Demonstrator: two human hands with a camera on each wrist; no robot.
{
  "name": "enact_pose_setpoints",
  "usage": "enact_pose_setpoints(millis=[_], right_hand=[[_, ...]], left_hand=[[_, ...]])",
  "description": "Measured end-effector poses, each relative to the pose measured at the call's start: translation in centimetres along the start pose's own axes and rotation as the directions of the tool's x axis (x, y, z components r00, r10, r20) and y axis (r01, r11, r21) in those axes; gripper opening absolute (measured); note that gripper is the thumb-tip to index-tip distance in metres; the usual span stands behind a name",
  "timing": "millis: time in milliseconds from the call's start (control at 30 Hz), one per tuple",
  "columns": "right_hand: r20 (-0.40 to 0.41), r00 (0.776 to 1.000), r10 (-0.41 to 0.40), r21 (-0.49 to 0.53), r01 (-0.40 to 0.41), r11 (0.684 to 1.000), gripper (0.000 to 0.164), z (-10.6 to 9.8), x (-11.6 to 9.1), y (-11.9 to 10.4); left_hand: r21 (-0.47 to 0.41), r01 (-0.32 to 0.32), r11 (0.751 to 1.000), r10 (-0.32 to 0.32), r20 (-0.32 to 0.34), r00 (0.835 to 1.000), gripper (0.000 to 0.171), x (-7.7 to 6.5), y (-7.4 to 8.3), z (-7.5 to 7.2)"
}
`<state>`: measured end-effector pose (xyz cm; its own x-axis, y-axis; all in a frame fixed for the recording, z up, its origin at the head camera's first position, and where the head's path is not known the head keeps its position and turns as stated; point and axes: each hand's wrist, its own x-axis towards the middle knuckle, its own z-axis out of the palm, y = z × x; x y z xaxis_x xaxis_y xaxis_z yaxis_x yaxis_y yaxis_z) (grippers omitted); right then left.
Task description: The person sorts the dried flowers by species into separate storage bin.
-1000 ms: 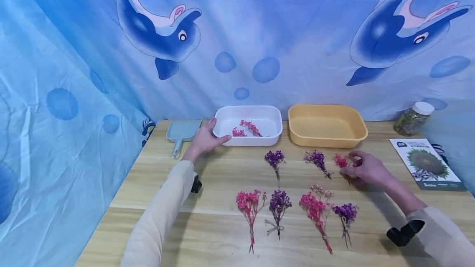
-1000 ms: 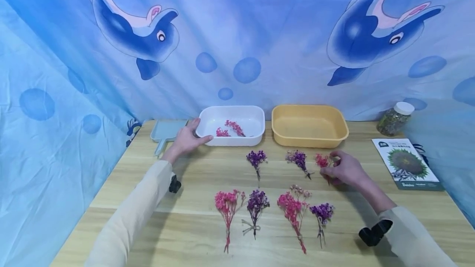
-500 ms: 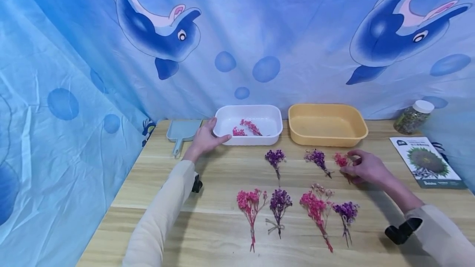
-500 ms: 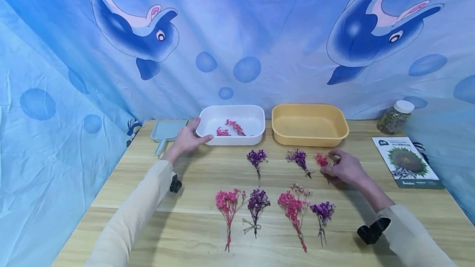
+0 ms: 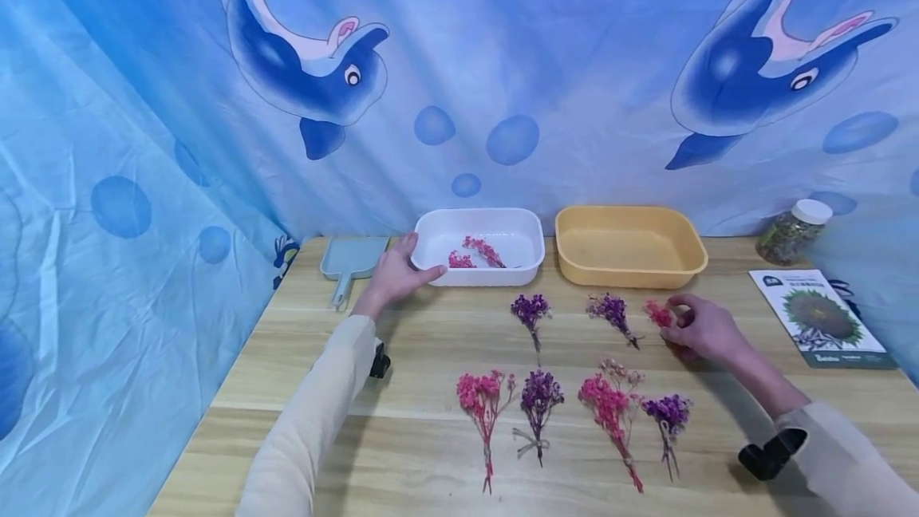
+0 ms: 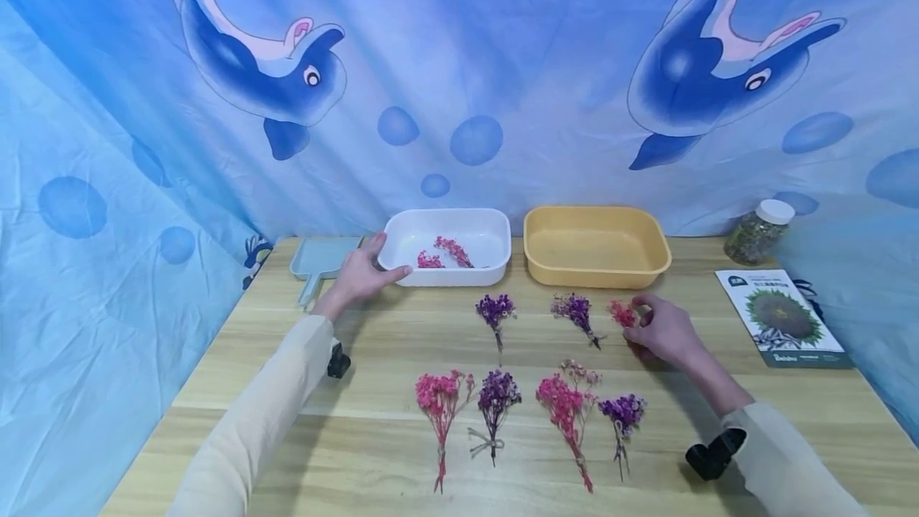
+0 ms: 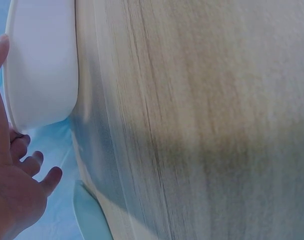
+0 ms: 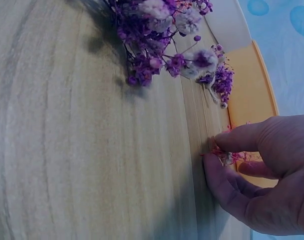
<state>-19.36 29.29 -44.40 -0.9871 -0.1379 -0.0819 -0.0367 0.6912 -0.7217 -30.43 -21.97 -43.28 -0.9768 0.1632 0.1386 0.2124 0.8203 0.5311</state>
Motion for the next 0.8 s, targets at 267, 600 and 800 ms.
enact_pose_setpoints(millis=[267,600,800], right_hand=[[-0.016,0.997,-0.073,-0.048,0.072,0.996,0.061,0.06,0.09,0.65],[0.003,0.997,-0.08,0.026,0.08,0.996,0.059,-0.23,0.1,0.39],[0.002,0.996,-0.087,0.053,0.087,0.995,0.057,-0.36,-0.18,0.45]], left_hand=[[0.009,0.0,1.0,0.0,0.004,1.0,0.107,-0.17,0.06,0.07],[0.005,0.004,1.0,-0.004,-0.002,1.0,0.106,-0.02,0.09,-0.04],[0.012,0.014,1.0,-0.014,0.0,1.0,0.107,-0.07,0.13,0.02]])
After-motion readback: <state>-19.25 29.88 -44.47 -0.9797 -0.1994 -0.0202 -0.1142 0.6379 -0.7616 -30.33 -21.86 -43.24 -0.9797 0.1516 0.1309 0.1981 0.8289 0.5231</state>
